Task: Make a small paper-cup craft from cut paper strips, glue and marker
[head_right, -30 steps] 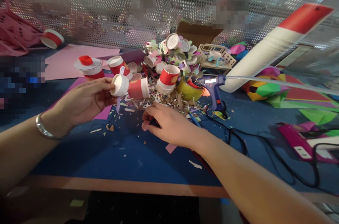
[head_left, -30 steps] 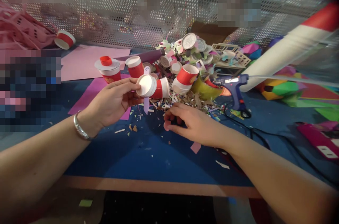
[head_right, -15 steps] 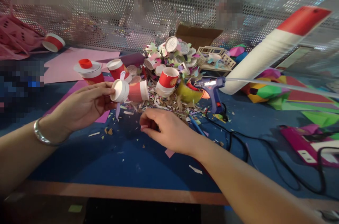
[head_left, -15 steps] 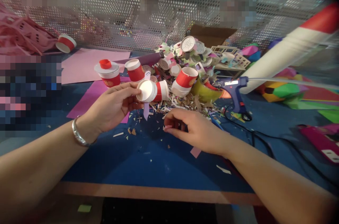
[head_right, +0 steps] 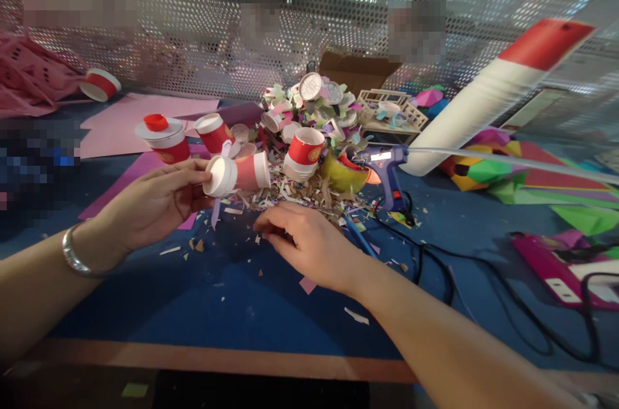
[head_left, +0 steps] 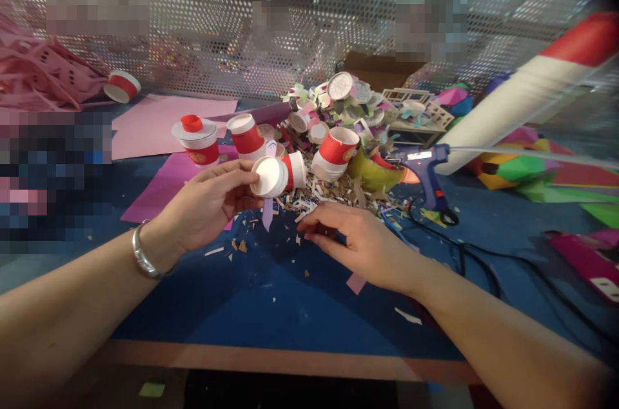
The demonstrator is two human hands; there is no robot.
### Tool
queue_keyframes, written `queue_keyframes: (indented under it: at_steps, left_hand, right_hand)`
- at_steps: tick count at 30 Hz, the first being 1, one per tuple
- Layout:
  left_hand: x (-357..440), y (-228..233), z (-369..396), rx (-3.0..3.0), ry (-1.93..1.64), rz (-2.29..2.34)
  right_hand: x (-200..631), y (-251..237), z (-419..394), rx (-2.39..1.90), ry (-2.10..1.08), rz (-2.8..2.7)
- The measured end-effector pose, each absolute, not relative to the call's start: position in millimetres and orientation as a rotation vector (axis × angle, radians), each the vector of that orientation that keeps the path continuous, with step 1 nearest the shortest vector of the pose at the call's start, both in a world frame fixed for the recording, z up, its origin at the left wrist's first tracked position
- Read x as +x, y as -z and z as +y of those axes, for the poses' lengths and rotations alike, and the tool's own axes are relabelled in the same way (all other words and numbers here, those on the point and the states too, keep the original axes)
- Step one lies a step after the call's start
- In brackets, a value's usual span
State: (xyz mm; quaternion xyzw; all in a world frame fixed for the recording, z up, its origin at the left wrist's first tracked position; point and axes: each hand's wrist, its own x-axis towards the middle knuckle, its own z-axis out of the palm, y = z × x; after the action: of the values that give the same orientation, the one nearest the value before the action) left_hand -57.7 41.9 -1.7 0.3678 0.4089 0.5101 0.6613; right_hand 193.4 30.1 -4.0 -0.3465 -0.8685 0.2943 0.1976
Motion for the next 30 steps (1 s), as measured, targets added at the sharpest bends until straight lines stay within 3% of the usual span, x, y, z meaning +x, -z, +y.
queue_keyframes:
  at_steps: [13,30]
  left_hand:
    - [-48,9,32,0.928,-0.868,0.899]
    - [-41,12,28,0.973,-0.808,0.823]
  right_hand:
    - [194,-4,21,-0.929,-1.034,-1.878]
    - [188,-1,19,-0.911,-1.009,-1.812]
